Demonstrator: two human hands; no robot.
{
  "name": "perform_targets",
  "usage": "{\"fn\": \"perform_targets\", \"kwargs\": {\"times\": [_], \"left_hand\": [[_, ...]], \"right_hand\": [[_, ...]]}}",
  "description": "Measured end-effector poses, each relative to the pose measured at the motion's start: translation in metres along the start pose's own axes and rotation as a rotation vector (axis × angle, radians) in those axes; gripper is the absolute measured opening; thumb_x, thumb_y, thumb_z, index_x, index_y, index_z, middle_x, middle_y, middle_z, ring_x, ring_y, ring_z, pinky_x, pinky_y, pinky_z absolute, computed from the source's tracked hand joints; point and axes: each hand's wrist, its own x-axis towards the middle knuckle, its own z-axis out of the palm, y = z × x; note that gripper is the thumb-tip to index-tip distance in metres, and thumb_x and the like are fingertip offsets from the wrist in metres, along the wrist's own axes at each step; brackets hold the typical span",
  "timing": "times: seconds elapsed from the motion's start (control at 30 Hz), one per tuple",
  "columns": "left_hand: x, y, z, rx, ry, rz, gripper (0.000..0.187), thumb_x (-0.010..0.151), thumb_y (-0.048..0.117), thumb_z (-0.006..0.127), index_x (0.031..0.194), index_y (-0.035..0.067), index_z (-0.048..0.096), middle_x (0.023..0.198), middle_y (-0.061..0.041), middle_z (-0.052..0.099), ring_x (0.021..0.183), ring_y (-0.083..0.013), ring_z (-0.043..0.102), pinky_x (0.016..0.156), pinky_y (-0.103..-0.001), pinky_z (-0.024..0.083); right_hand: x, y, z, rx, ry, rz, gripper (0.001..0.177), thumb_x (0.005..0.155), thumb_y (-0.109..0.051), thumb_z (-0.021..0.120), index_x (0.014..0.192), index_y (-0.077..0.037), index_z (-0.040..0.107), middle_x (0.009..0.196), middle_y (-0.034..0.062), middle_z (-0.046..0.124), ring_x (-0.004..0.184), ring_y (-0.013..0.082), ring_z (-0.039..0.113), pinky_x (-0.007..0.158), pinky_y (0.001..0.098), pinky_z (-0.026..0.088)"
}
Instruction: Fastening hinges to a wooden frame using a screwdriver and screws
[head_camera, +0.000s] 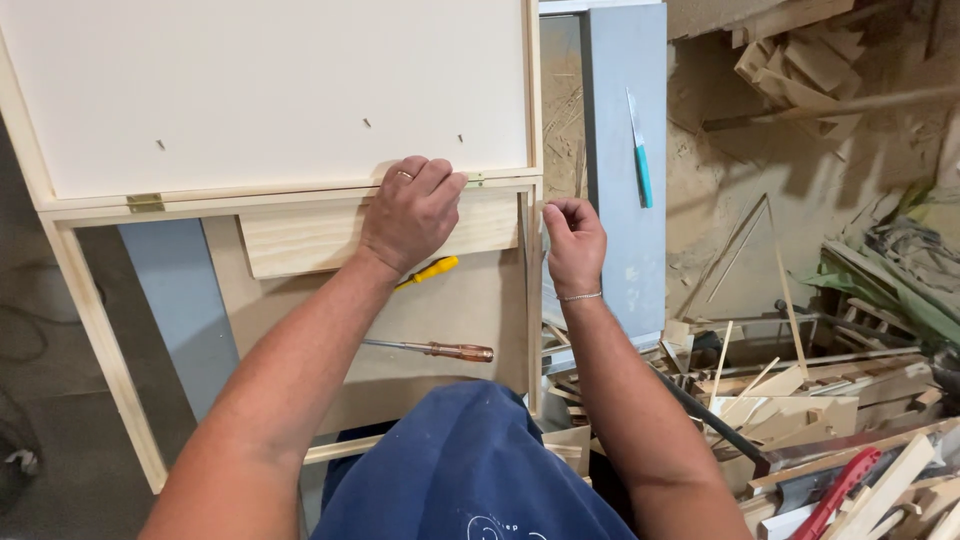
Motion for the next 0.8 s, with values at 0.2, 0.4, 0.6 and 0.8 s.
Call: {"fn": "perform_targets", "kwargs": {"times": [0.2,0.4,0.6,0.8], "left_hand": [[0.0,0.0,0.003,-0.002,0.046,-0.01,0.014,0.091,0.023,0.064,0.104,0.018,0.067,0.097,-0.003,0.058,0.095,-0.0245,0.063,0.083,-0.037,0.053],[0.003,0.002,-0.001,-0.025,0.088,-0.025,0.012,0.09,0.022,0.063,0.1,0.018,0.068,0.095,-0.003,0.057,0.092,-0.0245,0.063,0.08,-0.037,0.053],[-0.004,0.0,0.014,-0.025,0.132,-0.035,0.012,0.089,0.023,0.061,0.099,0.018,0.066,0.094,-0.002,0.056,0.09,-0.0243,0.062,0.078,-0.036,0.052],[0.0,0.0,0.004,-0.013,0.157,-0.03,0.009,0.088,0.021,0.059,0.095,0.018,0.064,0.092,-0.002,0.055,0.089,-0.0243,0.06,0.078,-0.035,0.052]], "right_hand": [[0.007,-0.055,0.016,-0.156,-0.193,-0.163,0.009,0.092,-0.011,0.08,0.1,-0.009,0.078,0.084,0.0052,0.072,0.081,0.012,0.069,0.075,0.0299,0.059],[0.049,-0.067,0.048,-0.609,-0.489,-0.158,0.012,0.091,-0.029,0.077,0.103,-0.025,0.079,0.092,-0.0007,0.077,0.093,0.0224,0.075,0.082,0.0351,0.06],[0.063,-0.086,0.052,-0.66,-0.665,-0.23,0.01,0.091,-0.019,0.075,0.101,-0.018,0.079,0.09,0.0055,0.076,0.086,0.0258,0.075,0.077,0.0385,0.06],[0.069,-0.079,0.052,-0.69,-0.711,-0.27,0.013,0.091,-0.022,0.074,0.103,-0.017,0.076,0.092,0.0076,0.076,0.093,0.0283,0.073,0.081,0.042,0.058]]}}
